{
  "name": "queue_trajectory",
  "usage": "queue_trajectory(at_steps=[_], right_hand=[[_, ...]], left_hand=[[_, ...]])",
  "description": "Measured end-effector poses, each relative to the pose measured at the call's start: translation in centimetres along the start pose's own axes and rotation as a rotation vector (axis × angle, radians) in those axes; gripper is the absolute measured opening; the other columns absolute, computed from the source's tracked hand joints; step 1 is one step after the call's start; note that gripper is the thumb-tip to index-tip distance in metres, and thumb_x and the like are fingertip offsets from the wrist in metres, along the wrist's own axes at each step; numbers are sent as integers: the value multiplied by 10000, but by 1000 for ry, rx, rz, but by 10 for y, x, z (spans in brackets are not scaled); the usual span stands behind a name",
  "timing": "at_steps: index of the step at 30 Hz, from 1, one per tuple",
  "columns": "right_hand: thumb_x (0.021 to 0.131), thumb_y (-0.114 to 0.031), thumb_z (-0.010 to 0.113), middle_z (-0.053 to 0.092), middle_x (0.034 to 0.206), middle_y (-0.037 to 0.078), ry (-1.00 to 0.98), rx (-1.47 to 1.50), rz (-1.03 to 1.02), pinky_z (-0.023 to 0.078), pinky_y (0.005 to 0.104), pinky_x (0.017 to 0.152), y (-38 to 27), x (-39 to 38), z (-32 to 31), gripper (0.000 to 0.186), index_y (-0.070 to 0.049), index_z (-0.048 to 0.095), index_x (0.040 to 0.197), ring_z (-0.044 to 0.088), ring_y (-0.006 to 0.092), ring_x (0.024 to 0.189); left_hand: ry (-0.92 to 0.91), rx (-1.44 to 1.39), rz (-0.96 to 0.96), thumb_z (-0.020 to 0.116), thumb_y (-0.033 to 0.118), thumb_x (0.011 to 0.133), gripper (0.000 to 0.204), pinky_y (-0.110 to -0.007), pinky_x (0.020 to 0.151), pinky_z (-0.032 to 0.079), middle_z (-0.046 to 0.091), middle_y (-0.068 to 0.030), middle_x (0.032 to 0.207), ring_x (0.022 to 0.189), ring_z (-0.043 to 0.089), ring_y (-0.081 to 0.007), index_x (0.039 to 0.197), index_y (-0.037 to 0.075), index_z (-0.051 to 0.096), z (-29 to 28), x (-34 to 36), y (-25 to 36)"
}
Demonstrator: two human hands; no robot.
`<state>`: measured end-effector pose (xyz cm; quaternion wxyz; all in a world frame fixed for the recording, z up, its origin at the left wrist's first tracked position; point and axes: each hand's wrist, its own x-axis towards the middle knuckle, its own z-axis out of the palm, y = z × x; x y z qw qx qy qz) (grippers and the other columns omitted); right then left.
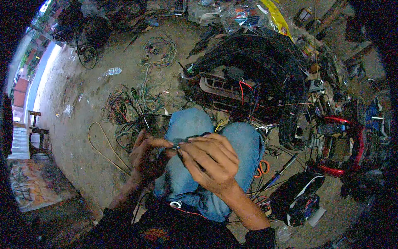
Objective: Splicing, soldering, and taping motorcycle electrical wires.
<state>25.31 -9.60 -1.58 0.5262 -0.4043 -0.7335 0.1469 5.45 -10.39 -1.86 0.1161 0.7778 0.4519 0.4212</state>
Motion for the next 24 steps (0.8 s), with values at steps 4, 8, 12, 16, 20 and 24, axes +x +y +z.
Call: queue_trajectory(at_steps=[4, 8, 12, 16, 20, 24], right_hand=[[734, -19, 865, 762, 896, 57, 18, 3, -11, 575, 361, 790, -1, 1, 0, 235, -45, 795, 957, 726, 208, 804], [729, -16, 867, 760, 883, 50, 27, 0, -9, 573, 357, 773, -2, 1, 0, 241, -52, 802, 958, 715, 197, 779], [726, -16, 871, 762, 878, 48, 32, 1, 16, 570, 344, 754, -3, 0, 0, 246, -55, 812, 962, 710, 184, 764], [732, -18, 873, 762, 877, 54, 25, 17, -13, 567, 337, 741, 0, 0, -1, 243, -54, 815, 965, 707, 187, 754], [738, -15, 871, 757, 873, 64, 22, 56, 28, 565, 343, 734, 1, -1, 0, 228, -47, 808, 955, 706, 202, 750], [741, -6, 867, 756, 884, 74, 32, 65, 40, 563, 347, 729, 2, -2, 1, 216, -30, 795, 943, 712, 217, 758]], left_hand=[[-48, -17, -12, 875, 75, 811, 289, -339, 705, 501, 740, 0, 944, 769, 695, -194, 1025, 117, 686, -4, 3, 0], [-44, -4, 31, 866, 64, 814, 277, -342, 689, 508, 737, -1, 937, 731, 673, -198, 1026, 110, 692, -5, 3, -2], [-24, -11, 101, 876, 52, 795, 285, -336, 628, 503, 736, 1, 918, 682, 637, -202, 1020, 99, 707, -5, 4, -6], [-37, -28, 99, 883, 37, 780, 293, -324, 598, 501, 737, -5, 908, 679, 641, -193, 1014, 93, 715, -5, 5, -9], [-28, -41, 98, 883, 33, 780, 295, -327, 599, 507, 739, -16, 902, 689, 652, -193, 1005, 84, 699, -2, 3, -9], [30, -51, 96, 881, 31, 784, 304, -329, 601, 503, 740, -23, 903, 698, 660, -203, 1000, 76, 672, 4, -1, -8]])
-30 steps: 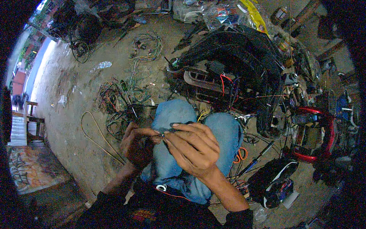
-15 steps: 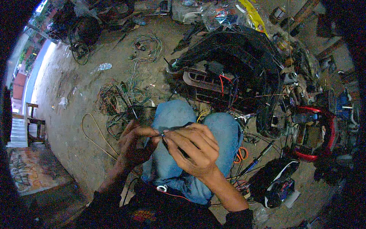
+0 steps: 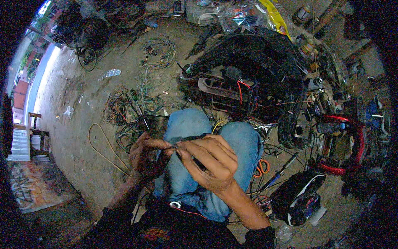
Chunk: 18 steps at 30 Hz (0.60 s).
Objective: Splicing, soldering, and taping motorcycle electrical wires.
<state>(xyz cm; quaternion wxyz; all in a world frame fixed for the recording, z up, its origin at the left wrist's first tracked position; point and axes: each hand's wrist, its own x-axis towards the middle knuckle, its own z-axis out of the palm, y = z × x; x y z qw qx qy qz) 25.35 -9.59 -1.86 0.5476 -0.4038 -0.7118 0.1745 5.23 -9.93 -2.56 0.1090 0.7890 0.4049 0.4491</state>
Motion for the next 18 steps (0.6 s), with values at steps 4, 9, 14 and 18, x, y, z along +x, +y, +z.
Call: queue_trajectory(at_steps=[4, 9, 14, 18], right_hand=[[740, 6, 862, 756, 892, 82, 19, -2, 5, 568, 350, 733, 0, -1, 0, 220, -20, 787, 945, 720, 227, 766], [746, 11, 857, 756, 896, 86, 16, -10, 13, 573, 356, 741, 0, 0, -2, 215, -12, 776, 944, 730, 236, 776], [756, 9, 852, 755, 894, 83, 16, -31, -7, 570, 354, 739, -1, 1, -1, 199, -12, 771, 936, 735, 237, 782], [762, 7, 850, 754, 888, 82, 13, -23, 10, 566, 352, 734, -1, 0, -2, 193, -13, 772, 938, 735, 238, 781]], left_hand=[[21, -7, -58, 872, 26, 792, 303, -339, 623, 505, 748, -34, 935, 714, 668, -209, 1008, 76, 665, 7, -2, 3], [21, 4, -113, 858, 48, 817, 292, -353, 654, 509, 756, -40, 945, 726, 673, -206, 1053, 87, 691, 9, 1, 8], [-24, 67, -54, 838, 76, 851, 237, -357, 658, 506, 761, -46, 950, 726, 672, -222, 1052, 99, 714, 4, 5, 9], [-11, 35, -82, 830, 84, 867, 200, -355, 659, 506, 760, -51, 933, 724, 673, -235, 1030, 90, 716, 8, 2, 6]])
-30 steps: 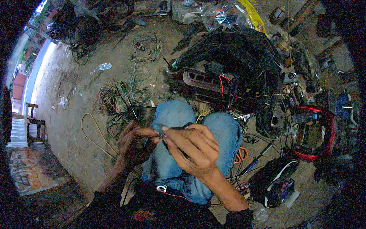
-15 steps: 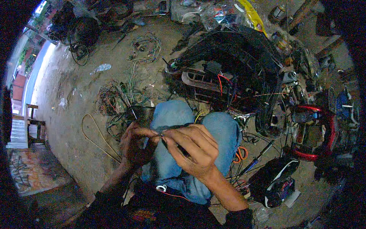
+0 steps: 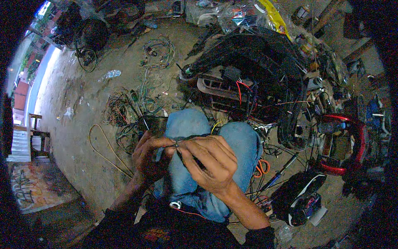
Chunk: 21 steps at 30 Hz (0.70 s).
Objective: Splicing, soldering, and taping motorcycle electrical wires.
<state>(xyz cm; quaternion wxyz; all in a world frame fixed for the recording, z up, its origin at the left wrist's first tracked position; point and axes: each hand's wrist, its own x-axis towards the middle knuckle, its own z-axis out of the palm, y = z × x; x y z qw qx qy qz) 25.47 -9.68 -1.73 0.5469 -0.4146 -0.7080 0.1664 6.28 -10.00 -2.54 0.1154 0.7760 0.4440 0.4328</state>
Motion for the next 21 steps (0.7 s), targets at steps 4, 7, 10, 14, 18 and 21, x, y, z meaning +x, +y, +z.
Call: queue_trajectory(at_steps=[4, 7, 10, 14, 18, 21], right_hand=[[766, 11, 846, 760, 891, 86, 10, 33, 21, 563, 350, 736, 1, -1, 0, 194, -12, 779, 946, 738, 235, 784], [764, 12, 848, 765, 898, 88, 26, 66, 40, 565, 351, 744, 1, -1, 2, 196, -14, 783, 948, 741, 232, 789], [760, 12, 851, 767, 904, 85, 18, 68, 52, 566, 350, 756, 1, -1, 1, 200, -19, 785, 946, 745, 229, 798], [758, 12, 851, 766, 905, 82, 18, 38, 27, 567, 348, 763, 1, 0, 0, 198, -24, 787, 942, 751, 229, 814], [757, 11, 848, 766, 911, 83, 3, 57, 41, 566, 347, 765, 1, 1, 0, 192, -24, 791, 937, 755, 231, 836], [757, 11, 845, 767, 920, 86, 0, 116, 78, 566, 345, 766, 2, 1, 1, 193, -23, 794, 940, 757, 236, 850]], left_hand=[[48, -113, -67, 828, 84, 875, 186, -351, 667, 513, 758, -65, 922, 719, 668, -242, 1017, 73, 709, 7, -6, 0], [88, -198, -141, 821, 78, 882, 175, -350, 674, 515, 759, -73, 925, 720, 666, -238, 1011, 63, 704, 13, -10, 2], [125, -222, -165, 820, 78, 884, 174, -354, 689, 514, 761, -73, 925, 728, 675, -229, 1008, 58, 700, 17, -13, 3], [144, -192, -139, 826, 76, 879, 175, -354, 702, 503, 763, -69, 923, 738, 684, -224, 999, 56, 700, 18, -12, 3], [137, -159, -111, 830, 73, 873, 180, -346, 698, 490, 766, -64, 921, 730, 676, -224, 997, 59, 701, 17, -12, 3], [191, -150, -74, 833, 69, 868, 175, -345, 692, 492, 766, -65, 912, 726, 678, -225, 986, 60, 704, 19, -13, 1]])
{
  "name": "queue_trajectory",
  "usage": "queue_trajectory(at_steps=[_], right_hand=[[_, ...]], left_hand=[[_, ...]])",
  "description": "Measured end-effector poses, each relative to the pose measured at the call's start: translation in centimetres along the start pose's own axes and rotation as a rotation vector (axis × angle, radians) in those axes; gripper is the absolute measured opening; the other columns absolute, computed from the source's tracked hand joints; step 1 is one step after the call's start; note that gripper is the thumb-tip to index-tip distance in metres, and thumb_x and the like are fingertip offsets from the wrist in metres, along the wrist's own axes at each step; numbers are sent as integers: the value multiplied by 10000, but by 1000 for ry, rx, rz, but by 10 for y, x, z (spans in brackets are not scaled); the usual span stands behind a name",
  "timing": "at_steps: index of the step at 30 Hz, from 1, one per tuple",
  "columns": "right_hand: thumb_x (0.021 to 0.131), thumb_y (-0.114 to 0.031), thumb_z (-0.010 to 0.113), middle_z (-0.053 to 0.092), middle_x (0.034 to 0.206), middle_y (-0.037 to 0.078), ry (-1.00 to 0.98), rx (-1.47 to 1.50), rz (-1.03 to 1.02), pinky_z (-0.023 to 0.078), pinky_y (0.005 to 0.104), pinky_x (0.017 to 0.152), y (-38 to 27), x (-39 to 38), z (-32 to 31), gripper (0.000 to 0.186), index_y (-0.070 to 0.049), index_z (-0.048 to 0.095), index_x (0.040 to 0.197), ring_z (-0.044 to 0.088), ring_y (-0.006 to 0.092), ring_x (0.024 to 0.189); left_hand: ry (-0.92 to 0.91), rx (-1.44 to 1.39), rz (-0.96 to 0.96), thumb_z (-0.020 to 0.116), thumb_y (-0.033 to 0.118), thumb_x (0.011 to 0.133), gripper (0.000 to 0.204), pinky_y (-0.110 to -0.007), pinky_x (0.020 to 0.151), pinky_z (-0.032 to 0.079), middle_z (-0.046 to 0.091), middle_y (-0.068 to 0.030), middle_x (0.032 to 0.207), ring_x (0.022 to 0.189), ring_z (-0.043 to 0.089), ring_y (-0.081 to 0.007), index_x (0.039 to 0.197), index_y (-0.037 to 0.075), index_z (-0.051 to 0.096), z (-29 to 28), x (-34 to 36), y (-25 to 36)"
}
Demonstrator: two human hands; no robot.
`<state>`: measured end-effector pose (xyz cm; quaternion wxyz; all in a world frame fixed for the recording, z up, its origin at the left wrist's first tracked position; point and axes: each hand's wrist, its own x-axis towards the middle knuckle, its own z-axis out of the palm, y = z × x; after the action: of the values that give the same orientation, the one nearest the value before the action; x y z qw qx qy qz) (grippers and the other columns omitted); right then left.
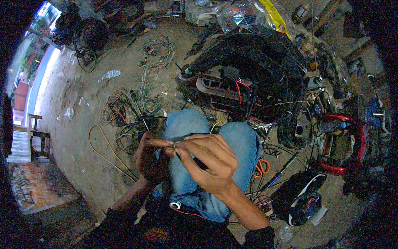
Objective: Splicing, soldering, and taping motorcycle electrical wires.
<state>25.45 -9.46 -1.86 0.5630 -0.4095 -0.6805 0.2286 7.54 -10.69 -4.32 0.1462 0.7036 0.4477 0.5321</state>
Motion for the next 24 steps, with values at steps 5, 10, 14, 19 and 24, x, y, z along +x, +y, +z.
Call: queue_trajectory(at_steps=[5, 10, 14, 19, 24], right_hand=[[761, 15, 838, 768, 922, 90, 12, 24, 2, 565, 346, 766, 0, 0, 1, 194, -24, 795, 946, 758, 244, 859], [753, 15, 842, 765, 916, 83, 6, -44, -35, 564, 348, 775, 0, 1, -2, 207, -31, 796, 951, 757, 240, 864], [741, 7, 854, 758, 919, 75, -3, -89, -79, 564, 350, 775, 0, 1, -4, 230, -39, 796, 958, 751, 236, 869], [732, 3, 864, 752, 920, 74, 3, -101, -95, 560, 349, 763, 0, 0, -3, 243, -37, 794, 961, 744, 235, 864], [737, 2, 867, 751, 915, 79, 28, -72, -79, 547, 347, 734, 1, -1, -1, 229, -28, 790, 950, 739, 239, 832]], left_hand=[[12, -35, -49, 842, 71, 857, 171, -327, 651, 491, 771, -74, 899, 716, 672, -220, 959, 56, 706, 5, -1, -2], [-12, 11, -20, 850, 73, 846, 180, -312, 634, 491, 779, -75, 904, 713, 675, -216, 955, 56, 707, 3, 4, 0], [-78, 118, 76, 857, 60, 829, 195, -309, 624, 488, 788, -52, 918, 713, 703, -190, 971, 67, 723, -7, 10, 0], [-143, 186, 124, 855, 45, 813, 197, -307, 603, 478, 792, -18, 925, 703, 715, -163, 966, 90, 740, -16, 17, 2], [-162, 227, 160, 844, 41, 808, 197, -289, 556, 465, 786, 11, 935, 644, 658, -157, 961, 114, 745, -18, 20, 2]])
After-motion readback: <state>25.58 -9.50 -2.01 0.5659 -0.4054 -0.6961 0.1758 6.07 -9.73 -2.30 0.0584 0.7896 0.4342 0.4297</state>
